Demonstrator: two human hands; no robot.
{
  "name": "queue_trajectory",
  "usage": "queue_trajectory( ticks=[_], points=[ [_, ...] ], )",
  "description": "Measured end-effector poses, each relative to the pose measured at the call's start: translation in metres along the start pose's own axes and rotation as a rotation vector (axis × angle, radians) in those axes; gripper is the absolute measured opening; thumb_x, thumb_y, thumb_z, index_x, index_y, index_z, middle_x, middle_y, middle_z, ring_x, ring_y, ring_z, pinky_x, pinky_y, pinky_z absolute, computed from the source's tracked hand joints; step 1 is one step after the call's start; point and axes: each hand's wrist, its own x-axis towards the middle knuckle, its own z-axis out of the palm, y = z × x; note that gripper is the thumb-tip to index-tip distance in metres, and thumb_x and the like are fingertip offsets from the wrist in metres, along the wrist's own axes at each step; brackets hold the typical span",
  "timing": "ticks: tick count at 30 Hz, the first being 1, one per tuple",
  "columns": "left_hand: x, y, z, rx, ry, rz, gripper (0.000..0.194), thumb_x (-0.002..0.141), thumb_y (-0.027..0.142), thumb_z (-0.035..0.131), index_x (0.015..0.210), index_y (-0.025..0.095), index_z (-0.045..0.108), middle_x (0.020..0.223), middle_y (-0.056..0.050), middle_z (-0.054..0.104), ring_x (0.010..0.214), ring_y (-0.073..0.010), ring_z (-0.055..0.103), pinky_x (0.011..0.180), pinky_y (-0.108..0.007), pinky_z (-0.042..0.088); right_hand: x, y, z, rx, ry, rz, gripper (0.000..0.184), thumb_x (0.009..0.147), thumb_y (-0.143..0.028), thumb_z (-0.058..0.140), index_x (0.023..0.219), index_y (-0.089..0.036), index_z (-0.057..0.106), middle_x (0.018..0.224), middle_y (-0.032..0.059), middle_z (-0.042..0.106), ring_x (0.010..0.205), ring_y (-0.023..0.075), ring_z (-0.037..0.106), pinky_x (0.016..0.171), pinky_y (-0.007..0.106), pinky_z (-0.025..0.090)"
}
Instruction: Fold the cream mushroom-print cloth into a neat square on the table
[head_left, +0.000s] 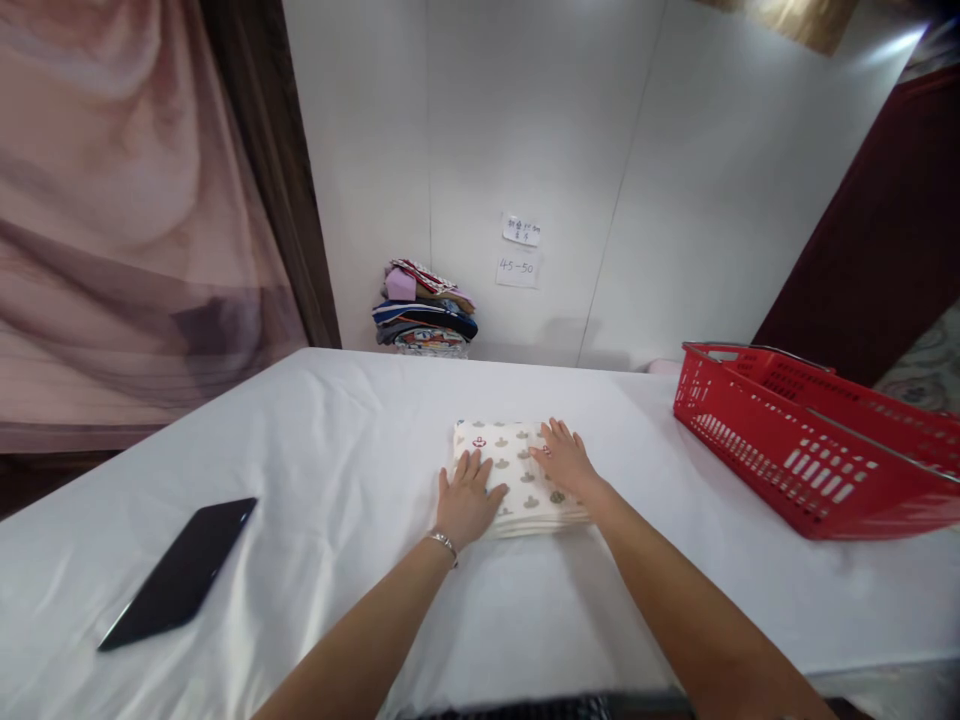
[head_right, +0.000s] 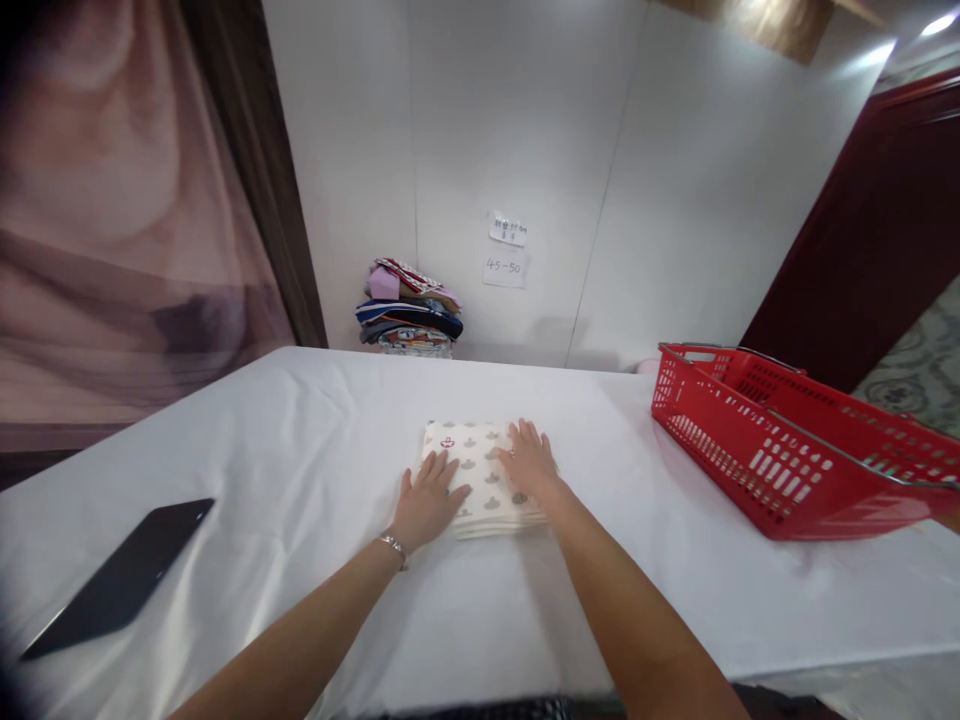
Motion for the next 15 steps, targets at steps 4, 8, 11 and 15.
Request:
queue_trajectory(
  ticks=[4,8,11,15],
  points=[
    [-0.001,-0.002,0.0,-0.045,-0.018,-0.006,0.059,0.089,0.055,0.03,0.139,0.025,0.037,0.152,-0.003,0.022,0.14,-0.0267,0.01,0.11,-0.057,0.011,0.012,0.008,0.023,-0.046,0.007,0.027,0.062,0.091,-0.051,0.027,0.143,-0.017,0.028,0.152,0.0085,0.019,0.14,0.0227,0.01,0.11,0.045,0.011],
    [0.016,0.005,-0.012,-0.101,-0.109,-0.06,0.063,0.085,0.06,0.032,0.139,0.026,0.037,0.153,-0.003,0.019,0.14,-0.0278,0.01,0.109,-0.058,0.012,0.011,0.013,0.036,-0.084,0.046,0.011,0.063,0.092,-0.051,0.024,0.143,-0.016,0.028,0.152,0.0097,0.02,0.14,0.0232,0.011,0.11,0.045,0.012],
    [0.038,0.008,-0.017,-0.057,-0.011,-0.047,0.065,0.086,0.06,0.03,0.14,0.024,0.036,0.153,-0.004,0.017,0.141,-0.0267,0.007,0.111,-0.055,0.007,0.011,0.014,0.036,-0.089,0.044,0.022,0.063,0.091,-0.052,0.024,0.143,-0.016,0.027,0.152,0.0093,0.02,0.14,0.0235,0.011,0.11,0.045,0.014],
    [0.056,-0.002,-0.007,-0.036,-0.043,-0.086,0.066,0.087,0.059,0.027,0.142,0.023,0.031,0.153,-0.002,0.013,0.141,-0.0258,0.004,0.11,-0.056,0.005,0.011,0.016,0.036,-0.095,0.02,0.017,0.06,0.091,-0.051,0.025,0.143,-0.021,0.028,0.153,0.0059,0.019,0.14,0.0208,0.012,0.109,0.043,0.016]
  ],
)
